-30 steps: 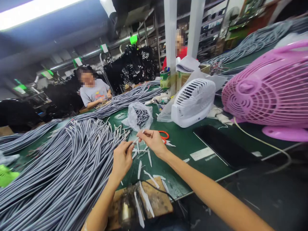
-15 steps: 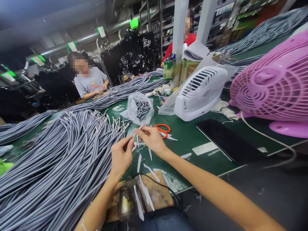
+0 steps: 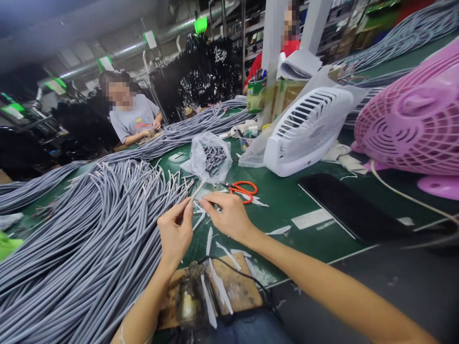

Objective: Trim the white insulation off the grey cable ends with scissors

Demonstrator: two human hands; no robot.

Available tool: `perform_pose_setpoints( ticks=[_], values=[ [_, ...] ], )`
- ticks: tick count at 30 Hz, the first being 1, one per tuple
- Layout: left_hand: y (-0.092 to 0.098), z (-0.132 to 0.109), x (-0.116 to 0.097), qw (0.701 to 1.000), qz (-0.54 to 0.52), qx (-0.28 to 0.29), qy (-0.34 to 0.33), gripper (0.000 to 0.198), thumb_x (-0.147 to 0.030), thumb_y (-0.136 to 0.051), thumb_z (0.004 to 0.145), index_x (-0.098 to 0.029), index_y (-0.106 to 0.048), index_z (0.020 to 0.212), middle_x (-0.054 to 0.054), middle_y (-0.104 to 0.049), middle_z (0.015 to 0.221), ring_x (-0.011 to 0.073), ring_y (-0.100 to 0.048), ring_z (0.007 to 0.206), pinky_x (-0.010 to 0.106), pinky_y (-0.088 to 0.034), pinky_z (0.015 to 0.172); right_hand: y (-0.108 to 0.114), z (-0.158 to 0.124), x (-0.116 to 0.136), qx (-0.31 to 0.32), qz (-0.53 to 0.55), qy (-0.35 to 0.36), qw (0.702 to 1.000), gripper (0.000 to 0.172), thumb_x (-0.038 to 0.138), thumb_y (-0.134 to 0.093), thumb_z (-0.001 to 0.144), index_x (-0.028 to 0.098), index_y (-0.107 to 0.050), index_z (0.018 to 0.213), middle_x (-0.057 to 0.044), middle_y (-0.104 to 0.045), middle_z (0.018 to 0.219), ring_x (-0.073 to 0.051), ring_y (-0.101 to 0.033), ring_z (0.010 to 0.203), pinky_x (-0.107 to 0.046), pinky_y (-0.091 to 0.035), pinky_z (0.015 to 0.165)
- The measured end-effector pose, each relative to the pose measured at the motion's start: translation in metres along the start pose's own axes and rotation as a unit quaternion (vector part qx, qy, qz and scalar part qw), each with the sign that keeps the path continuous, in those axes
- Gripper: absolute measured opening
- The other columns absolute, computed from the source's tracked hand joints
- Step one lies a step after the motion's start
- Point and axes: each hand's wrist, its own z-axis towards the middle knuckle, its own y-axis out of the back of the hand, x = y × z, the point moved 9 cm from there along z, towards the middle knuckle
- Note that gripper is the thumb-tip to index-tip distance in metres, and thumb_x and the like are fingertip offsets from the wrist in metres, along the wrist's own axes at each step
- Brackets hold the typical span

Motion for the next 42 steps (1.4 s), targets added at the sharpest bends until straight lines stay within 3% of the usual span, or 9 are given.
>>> perform_pose_setpoints(
  ticks=[8,13,20,33,42],
  values=[
    [-0.004,-0.002,-0.005,1.0,-0.002,0.02,-0.013,0.025,-0.029,-0.056,0.076,-0.012,-0.072,0.084,0.002,-0.067,0.061,0.0107,-0.056,0.049,0.019,-0.045,0.046,0.002,0.0,0.006,-0.008,0.005,0.028,1.0,0.026,0.023,-0.048,0.086,0.016,-0.065,0.068,-0.003,-0.065,0.064,-0.012,-0.058,0.058,-0.021,-0.039,0.057],
    [-0.007,0.0,0.002,0.999,-0.029,0.039,0.009,0.024,-0.028,-0.055,0.076,-0.012,-0.072,0.083,0.004,-0.07,0.067,0.0134,-0.062,0.056,0.02,-0.048,0.05,0.004,-0.003,0.015,-0.025,-0.02,0.064,0.997,0.032,0.023,-0.045,0.087,0.015,-0.063,0.062,-0.002,-0.058,0.053,-0.011,-0.051,0.05,-0.022,-0.034,0.052],
    [0.004,0.0,0.0,1.0,-0.01,-0.011,-0.022,0.02,-0.029,-0.06,0.075,-0.015,-0.072,0.084,0.005,-0.071,0.075,0.0158,-0.065,0.066,0.024,-0.052,0.06,0.004,-0.002,0.008,-0.021,-0.042,0.016,0.999,0.029,0.025,-0.045,0.087,0.015,-0.064,0.067,-0.002,-0.06,0.059,-0.011,-0.052,0.053,-0.022,-0.034,0.054],
    [0.001,-0.002,0.002,0.999,-0.022,0.003,-0.024,0.02,-0.028,-0.059,0.076,-0.015,-0.071,0.085,0.006,-0.071,0.078,0.0158,-0.065,0.067,0.024,-0.052,0.061,0.005,-0.001,0.014,-0.018,-0.053,0.049,0.997,0.031,0.025,-0.046,0.086,0.016,-0.063,0.062,0.0,-0.055,0.054,-0.01,-0.048,0.051,-0.021,-0.033,0.053],
    [0.0,-0.002,0.0,1.0,-0.018,0.007,-0.021,0.02,-0.029,-0.059,0.076,-0.015,-0.071,0.085,0.006,-0.071,0.077,0.0162,-0.065,0.068,0.026,-0.053,0.064,0.007,-0.001,0.01,-0.014,-0.067,0.026,0.997,0.032,0.026,-0.046,0.086,0.016,-0.063,0.06,-0.001,-0.055,0.052,-0.011,-0.048,0.05,-0.022,-0.032,0.053]
  ],
)
